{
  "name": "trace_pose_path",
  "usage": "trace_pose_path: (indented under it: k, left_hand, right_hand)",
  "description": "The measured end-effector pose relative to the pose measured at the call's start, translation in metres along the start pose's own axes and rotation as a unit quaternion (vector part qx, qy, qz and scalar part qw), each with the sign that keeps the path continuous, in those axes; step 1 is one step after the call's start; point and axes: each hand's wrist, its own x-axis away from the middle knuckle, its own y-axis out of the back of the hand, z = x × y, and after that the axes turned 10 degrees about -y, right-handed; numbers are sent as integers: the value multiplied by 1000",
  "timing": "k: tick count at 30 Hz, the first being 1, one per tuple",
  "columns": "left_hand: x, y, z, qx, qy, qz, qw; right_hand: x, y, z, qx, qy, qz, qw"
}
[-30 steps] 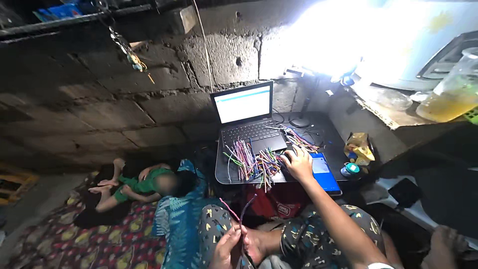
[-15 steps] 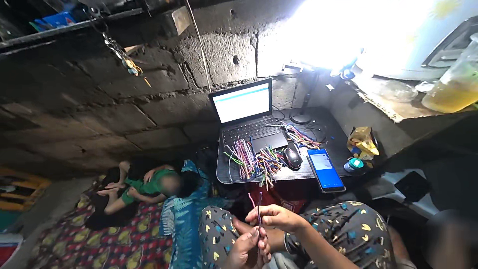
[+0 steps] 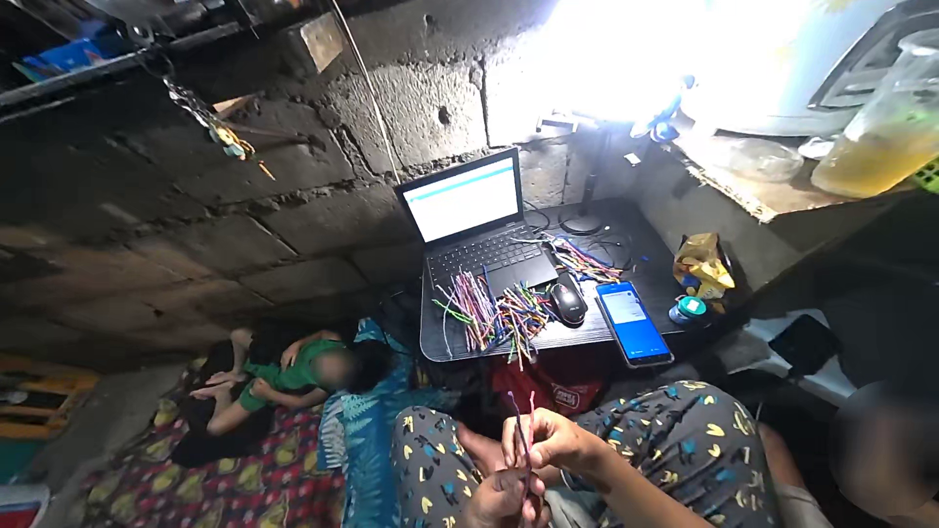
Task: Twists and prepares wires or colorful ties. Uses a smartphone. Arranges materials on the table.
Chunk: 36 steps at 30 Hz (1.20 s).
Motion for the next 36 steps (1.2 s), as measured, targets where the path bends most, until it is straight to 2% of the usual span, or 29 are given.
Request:
trace_pose_path:
  k: [5,8,11,13,15,17,19,20,22,25,27,31,36]
  left_hand:
    - [3,-2,3,15,-2,21,1000]
    - [3,3,6,18,-33,22,999]
    - [1,-2,5,-95,-114,-67,987]
    - [-3,-13,4,-265,-181,-164,933]
    - [-6,-16,2,-456,-222,-221,833]
    - [-9,-15,4,-570,-216,-261,749]
    - [-11,-17,5,-597,-188,-292,723]
    - [-11,-18,4,-586,-176,-300,732]
    - [-10,-18,1,-508,-156,-297,794]
    - [-1,-12,-5,-324,-105,-257,904]
    - [4,-9,-8,-223,-64,-207,951]
    - [5,-8,-9,-161,-20,-111,981]
    - [5,2,-7,-122,-11,-21,992]
  right_hand:
    - [-2,-6,0,6,29,16,999]
    - [-4,-11,4,68,57,-54,995]
    - [-6,-20,6,156,106,-165,968]
    - [-7,-27,2,188,122,-246,943]
    - [-8,-34,-3,187,110,-334,917]
    - [-10,-40,-8,161,84,-403,897]
    - [-13,-42,-9,124,47,-432,892]
    - [-13,-41,-8,103,26,-428,898]
    - [-11,-34,-6,71,-10,-381,922]
    - [-2,-18,-3,23,-7,-234,972]
    - [1,-9,-4,-5,1,-146,989]
    - [3,-7,-3,-4,16,-73,997]
    - [4,-14,3,37,69,-99,992]
